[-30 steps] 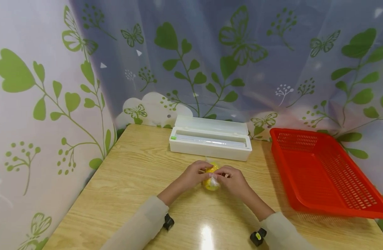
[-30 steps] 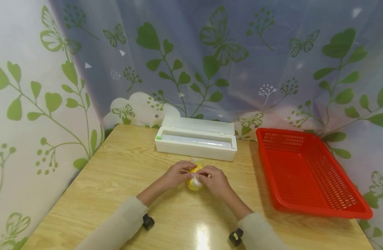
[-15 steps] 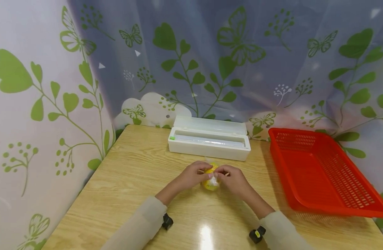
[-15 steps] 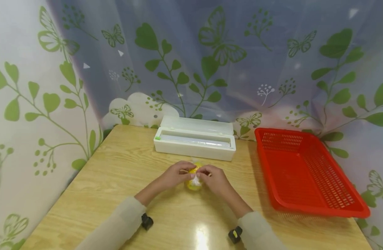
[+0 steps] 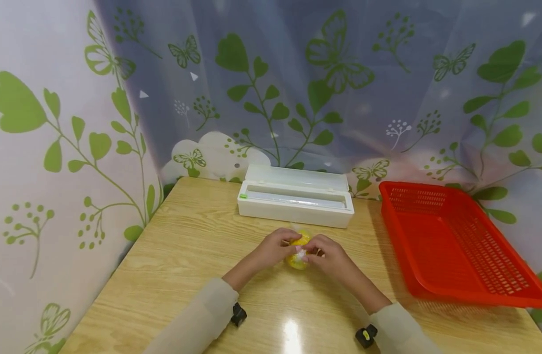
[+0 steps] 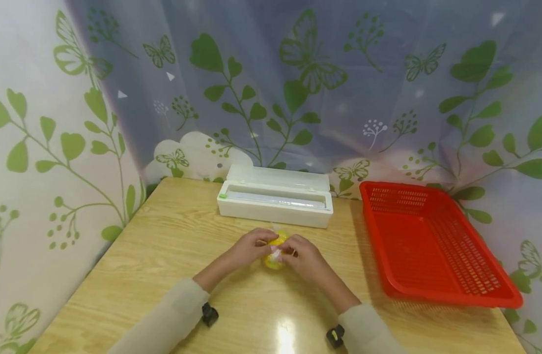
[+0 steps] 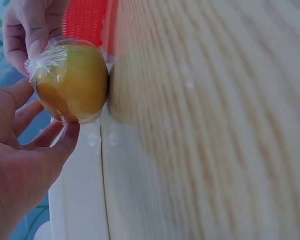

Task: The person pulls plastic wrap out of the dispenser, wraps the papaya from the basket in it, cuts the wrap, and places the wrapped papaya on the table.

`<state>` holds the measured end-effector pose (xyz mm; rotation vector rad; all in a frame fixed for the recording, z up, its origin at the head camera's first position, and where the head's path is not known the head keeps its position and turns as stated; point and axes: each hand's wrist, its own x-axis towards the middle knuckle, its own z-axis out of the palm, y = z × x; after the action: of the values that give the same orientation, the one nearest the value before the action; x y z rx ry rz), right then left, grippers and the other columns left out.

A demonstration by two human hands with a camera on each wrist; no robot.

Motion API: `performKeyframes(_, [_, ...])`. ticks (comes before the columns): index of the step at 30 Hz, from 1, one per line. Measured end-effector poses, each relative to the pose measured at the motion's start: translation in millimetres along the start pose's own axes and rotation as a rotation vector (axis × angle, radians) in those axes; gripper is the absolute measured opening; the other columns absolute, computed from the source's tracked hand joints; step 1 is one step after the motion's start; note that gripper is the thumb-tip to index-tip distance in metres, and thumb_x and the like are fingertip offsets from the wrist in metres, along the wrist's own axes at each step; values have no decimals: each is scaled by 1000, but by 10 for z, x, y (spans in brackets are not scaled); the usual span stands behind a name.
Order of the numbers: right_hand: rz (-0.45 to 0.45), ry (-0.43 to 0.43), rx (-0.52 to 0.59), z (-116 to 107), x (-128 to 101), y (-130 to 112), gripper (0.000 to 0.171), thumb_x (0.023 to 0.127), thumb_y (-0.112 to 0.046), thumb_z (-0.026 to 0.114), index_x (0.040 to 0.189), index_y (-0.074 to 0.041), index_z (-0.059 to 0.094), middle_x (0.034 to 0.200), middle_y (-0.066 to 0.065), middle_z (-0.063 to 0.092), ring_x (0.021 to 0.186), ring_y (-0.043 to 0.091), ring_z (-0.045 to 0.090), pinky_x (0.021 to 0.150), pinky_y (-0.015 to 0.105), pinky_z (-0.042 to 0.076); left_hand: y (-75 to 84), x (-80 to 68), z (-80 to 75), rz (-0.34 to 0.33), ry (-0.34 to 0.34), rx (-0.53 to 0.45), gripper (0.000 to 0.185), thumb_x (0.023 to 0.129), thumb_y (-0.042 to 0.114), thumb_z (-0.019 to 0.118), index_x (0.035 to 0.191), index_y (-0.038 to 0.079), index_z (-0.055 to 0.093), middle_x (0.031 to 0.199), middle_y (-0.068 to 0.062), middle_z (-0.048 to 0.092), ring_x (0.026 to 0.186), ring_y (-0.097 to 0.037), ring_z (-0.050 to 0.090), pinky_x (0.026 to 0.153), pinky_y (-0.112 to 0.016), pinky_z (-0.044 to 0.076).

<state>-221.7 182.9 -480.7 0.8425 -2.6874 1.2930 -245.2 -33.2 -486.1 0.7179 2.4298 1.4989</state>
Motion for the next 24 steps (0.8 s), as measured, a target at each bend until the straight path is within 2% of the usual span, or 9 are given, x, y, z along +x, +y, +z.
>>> performKeyframes(2, [-43,23,9,17,8,13,3,90,-12,74,92,-11,72,94,0,64,82,9,57,70,23,53,-7,1,6,-1,-1,-4,38,102,23,61,137,7,62,138,-9,57,124,-24,55,106,-41,50])
performKeyframes(6, [-114,50,9,28,13,31,4,90,-7,73,88,-10,74,93,1,65,81,9,56,68,23,53,-25,4,15,-3,9,-20,37,102,20,61,137,6,62,137,-9,57,123,-24,56,106,-41,50])
performKeyframes(13, [-50,50,-51,24,15,-7,9,94,-25,71,87,-21,74,87,-9,61,75,5,54,65,23,52,-16,-4,22,-6,12,-21,36,103,19,60,136,5,62,137,-10,57,121,-24,56,105,-40,51])
performKeyframes(17, [-25,37,-37,35,51,-15,12,95,-26,70,84,-21,71,86,-8,60,75,7,53,65,24,52,-38,-18,-17,0,-17,-11,39,104,25,59,138,6,60,138,-10,56,122,-24,56,106,-41,50])
performKeyframes(20, [20,3,-18,17,78,-30,12,95,-25,70,84,-23,68,92,-6,60,81,11,53,68,25,50,-49,-32,-75,-8,-63,-21,45,102,30,60,142,8,57,142,-9,52,126,-23,54,107,-40,49])
performKeyframes(24, [73,-37,-66,-28,97,-20,4,95,-25,70,95,-22,67,117,0,60,102,19,56,77,32,51,-29,-47,-120,-28,-111,-57,54,98,29,68,146,10,53,146,-8,47,131,-25,50,108,-39,49])
